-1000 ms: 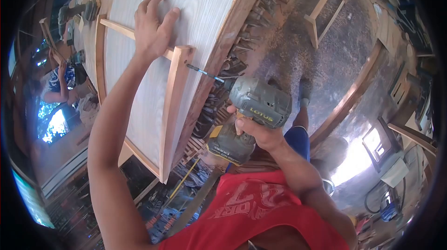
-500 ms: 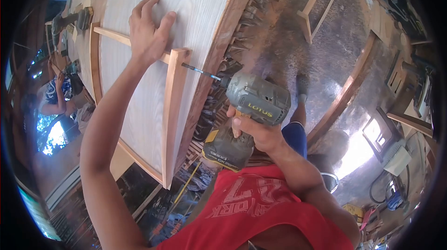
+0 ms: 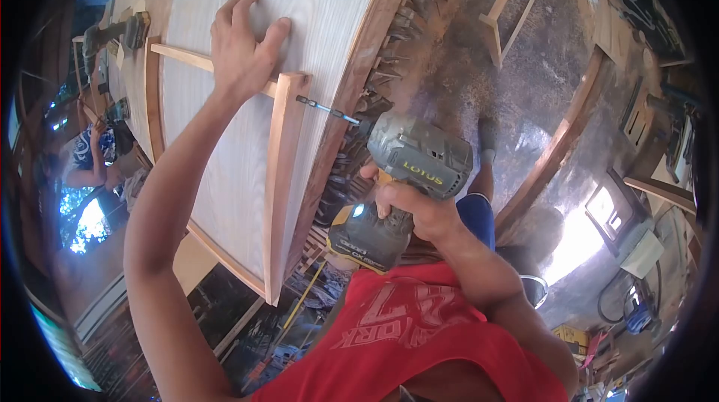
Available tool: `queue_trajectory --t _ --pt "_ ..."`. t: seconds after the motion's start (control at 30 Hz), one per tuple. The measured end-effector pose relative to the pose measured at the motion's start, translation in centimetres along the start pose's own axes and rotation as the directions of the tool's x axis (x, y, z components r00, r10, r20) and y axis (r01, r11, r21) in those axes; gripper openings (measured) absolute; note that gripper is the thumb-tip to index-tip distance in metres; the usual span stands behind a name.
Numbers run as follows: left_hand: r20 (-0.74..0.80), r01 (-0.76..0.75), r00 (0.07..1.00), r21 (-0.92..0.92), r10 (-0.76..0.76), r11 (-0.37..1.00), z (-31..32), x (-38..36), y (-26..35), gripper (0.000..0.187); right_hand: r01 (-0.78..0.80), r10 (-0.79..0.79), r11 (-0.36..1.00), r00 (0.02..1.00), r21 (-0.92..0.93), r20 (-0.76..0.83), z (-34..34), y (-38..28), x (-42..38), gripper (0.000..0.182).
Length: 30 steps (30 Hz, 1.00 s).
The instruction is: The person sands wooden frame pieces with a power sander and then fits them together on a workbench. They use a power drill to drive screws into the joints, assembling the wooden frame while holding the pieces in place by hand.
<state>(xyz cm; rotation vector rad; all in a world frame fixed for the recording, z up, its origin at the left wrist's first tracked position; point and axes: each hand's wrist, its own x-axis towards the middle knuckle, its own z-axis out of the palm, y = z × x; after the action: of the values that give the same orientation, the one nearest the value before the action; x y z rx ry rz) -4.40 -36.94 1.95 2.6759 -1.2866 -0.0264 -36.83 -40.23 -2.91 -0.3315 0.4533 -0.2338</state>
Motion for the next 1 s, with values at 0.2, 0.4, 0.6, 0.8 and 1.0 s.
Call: queue_trajectory --t 0.2,0.4,0.6,0.8,1.0 --pt "0.023 -0.025 0.999 0.027 0.025 0.999 -0.2 0.0 0.0 0.075 0.031 -0.03 0.999 0.999 0.043 -0.032 0.8 -0.8 -0.1 0.032" --pt "0.026 -0.043 0.999 0.045 0.042 0.998 -0.1 -0.1 0.1 0.076 -0.026 0.027 0.994 1.0 0.109 -0.001 0.6 -0.3 -0.5 0.033" --pt "0.023 -0.048 0.999 0.047 0.046 0.998 0.1 0.0 -0.2 0.076 -0.056 0.058 0.995 0.998 0.084 -0.016 0.8 -0.7 -0.9 0.031" --pt "0.016 -0.069 0.998 0.059 0.068 0.996 0.1 0.0 -0.5 0.076 -0.015 0.016 0.999 1.0 -0.046 0.008 -0.2 -0.8 -1.1 0.029" --pt "0.02 -0.058 0.998 0.067 0.056 0.996 0.2 0.0 -0.4 0.076 -0.001 0.003 0.999 1.0 -0.047 0.024 -1.2 -1.2 -1.6 0.032"
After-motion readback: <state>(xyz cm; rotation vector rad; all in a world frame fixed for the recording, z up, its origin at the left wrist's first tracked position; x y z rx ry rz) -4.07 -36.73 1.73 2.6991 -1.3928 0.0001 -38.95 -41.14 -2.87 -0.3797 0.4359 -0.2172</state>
